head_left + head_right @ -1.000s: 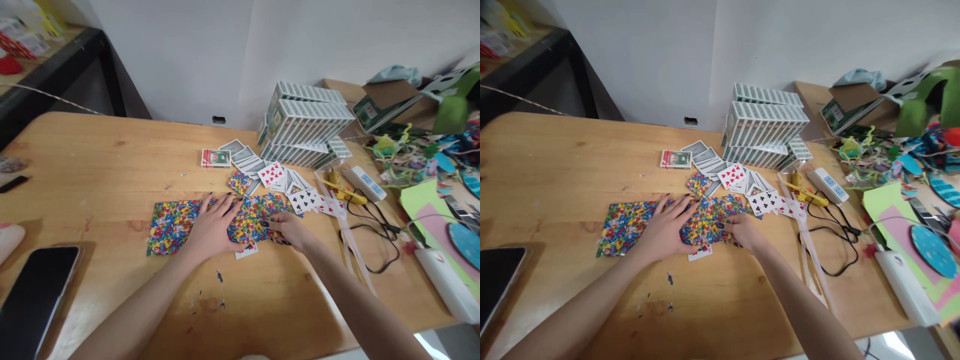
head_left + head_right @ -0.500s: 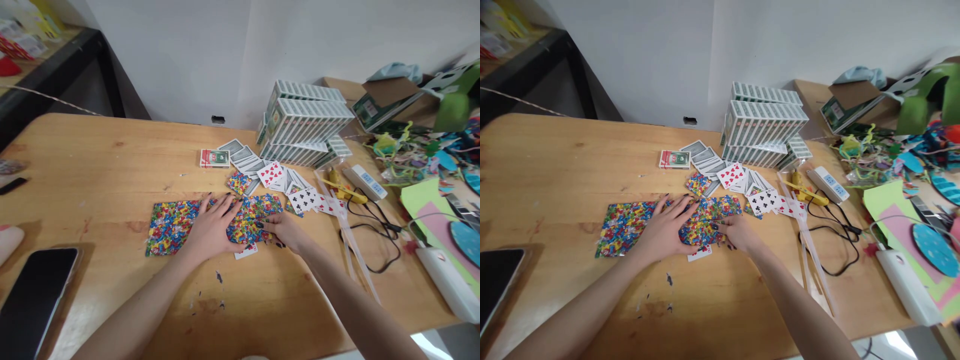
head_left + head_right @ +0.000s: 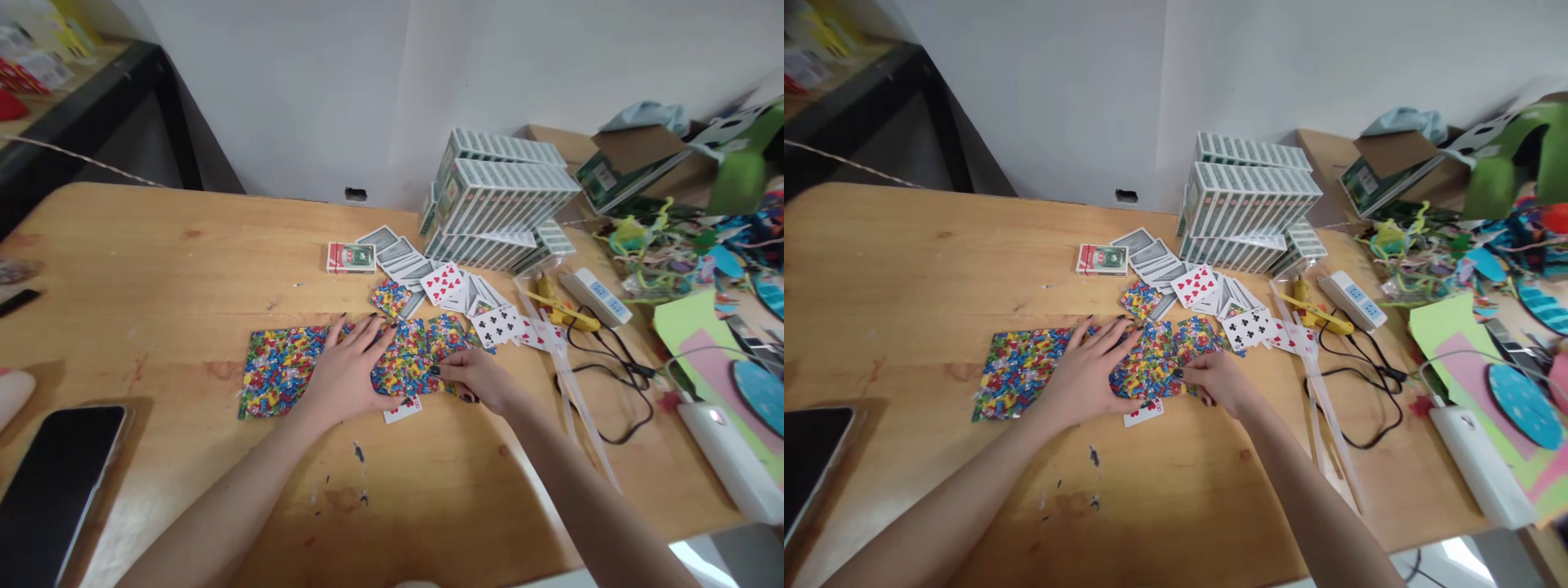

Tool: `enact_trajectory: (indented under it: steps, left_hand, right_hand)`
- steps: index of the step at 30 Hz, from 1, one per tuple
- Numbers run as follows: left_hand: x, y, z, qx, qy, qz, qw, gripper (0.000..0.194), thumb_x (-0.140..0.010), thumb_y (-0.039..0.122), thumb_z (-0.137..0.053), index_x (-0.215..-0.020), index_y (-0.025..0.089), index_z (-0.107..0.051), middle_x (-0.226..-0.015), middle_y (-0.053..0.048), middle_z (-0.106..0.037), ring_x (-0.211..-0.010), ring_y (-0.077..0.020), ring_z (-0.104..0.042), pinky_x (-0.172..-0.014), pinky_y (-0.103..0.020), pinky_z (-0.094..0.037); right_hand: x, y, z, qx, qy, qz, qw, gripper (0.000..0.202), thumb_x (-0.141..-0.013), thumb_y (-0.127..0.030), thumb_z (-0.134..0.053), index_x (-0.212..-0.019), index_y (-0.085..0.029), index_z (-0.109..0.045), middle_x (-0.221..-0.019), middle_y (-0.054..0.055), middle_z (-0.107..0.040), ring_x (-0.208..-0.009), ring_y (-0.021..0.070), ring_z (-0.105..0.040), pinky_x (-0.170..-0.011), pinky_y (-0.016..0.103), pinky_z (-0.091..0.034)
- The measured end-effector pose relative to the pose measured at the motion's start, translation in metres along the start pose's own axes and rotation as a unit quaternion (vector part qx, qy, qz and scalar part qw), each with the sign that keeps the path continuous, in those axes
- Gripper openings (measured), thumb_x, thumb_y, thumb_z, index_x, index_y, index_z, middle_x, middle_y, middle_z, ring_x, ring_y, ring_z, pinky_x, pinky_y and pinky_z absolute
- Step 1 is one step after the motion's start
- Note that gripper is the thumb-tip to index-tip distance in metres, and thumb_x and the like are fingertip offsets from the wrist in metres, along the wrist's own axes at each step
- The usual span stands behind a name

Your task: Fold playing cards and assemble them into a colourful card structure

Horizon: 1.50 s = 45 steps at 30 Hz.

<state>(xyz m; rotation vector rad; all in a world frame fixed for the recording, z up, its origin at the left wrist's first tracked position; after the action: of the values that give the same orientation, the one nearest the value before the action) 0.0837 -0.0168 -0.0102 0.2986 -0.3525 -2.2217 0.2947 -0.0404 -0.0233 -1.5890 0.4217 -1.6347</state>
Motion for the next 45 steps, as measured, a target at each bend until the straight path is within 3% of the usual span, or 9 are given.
enact_trajectory:
  steps: [5, 13, 45]
  left_hand:
    - [-0.001, 0.000, 0.000, 0.006, 0.001, -0.003, 1.000, 0.084, -0.055, 0.063, -0.057, -0.126, 0.021, -0.039, -0.136, -0.010, -0.033, -0.125, -0.0282, -0.028, -0.105, -0.046, -0.004]
    - [-0.001, -0.001, 0.002, 0.010, 0.002, -0.005, 1.000, 0.080, -0.053, 0.060, -0.060, -0.124, 0.028, -0.041, -0.136, -0.007, -0.033, -0.122, -0.0288, -0.032, -0.104, -0.047, -0.007]
    - [-0.002, -0.004, 0.002, 0.020, 0.002, -0.005, 1.000, 0.076, -0.054, 0.057, -0.061, -0.123, 0.031, -0.043, -0.136, -0.005, -0.033, -0.122, -0.0300, -0.032, -0.103, -0.048, -0.011]
  right_hand:
    - [-0.003, 0.000, -0.006, -0.028, 0.025, -0.004, 0.999, 0.015, -0.064, -0.025, -0.058, -0.054, -0.016, -0.052, -0.029, -0.007, -0.045, -0.025, 0.0043, -0.035, -0.029, 0.015, -0.023]
    - [-0.001, -0.008, -0.015, -0.026, 0.031, -0.007, 0.999, 0.021, -0.065, -0.020, -0.052, -0.046, -0.018, -0.044, -0.027, -0.006, -0.046, -0.023, 0.0046, -0.035, -0.028, 0.015, -0.025]
    - [-0.004, -0.015, -0.022, -0.008, 0.019, -0.023, 1.000, 0.023, -0.068, -0.018, -0.051, -0.045, -0.018, -0.045, -0.024, -0.007, -0.044, -0.021, 0.0059, -0.036, -0.027, 0.016, -0.025]
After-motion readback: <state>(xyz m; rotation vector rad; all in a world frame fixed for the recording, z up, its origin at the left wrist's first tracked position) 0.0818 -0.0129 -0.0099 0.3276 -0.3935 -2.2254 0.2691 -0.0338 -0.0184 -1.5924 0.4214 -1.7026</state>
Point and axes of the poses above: each hand's wrist, its own x-axis away from the middle knuckle, its own z-axis out of the back of the hand, y = z × x, the point moved 2 cm from there along -x, towards the middle knuckle
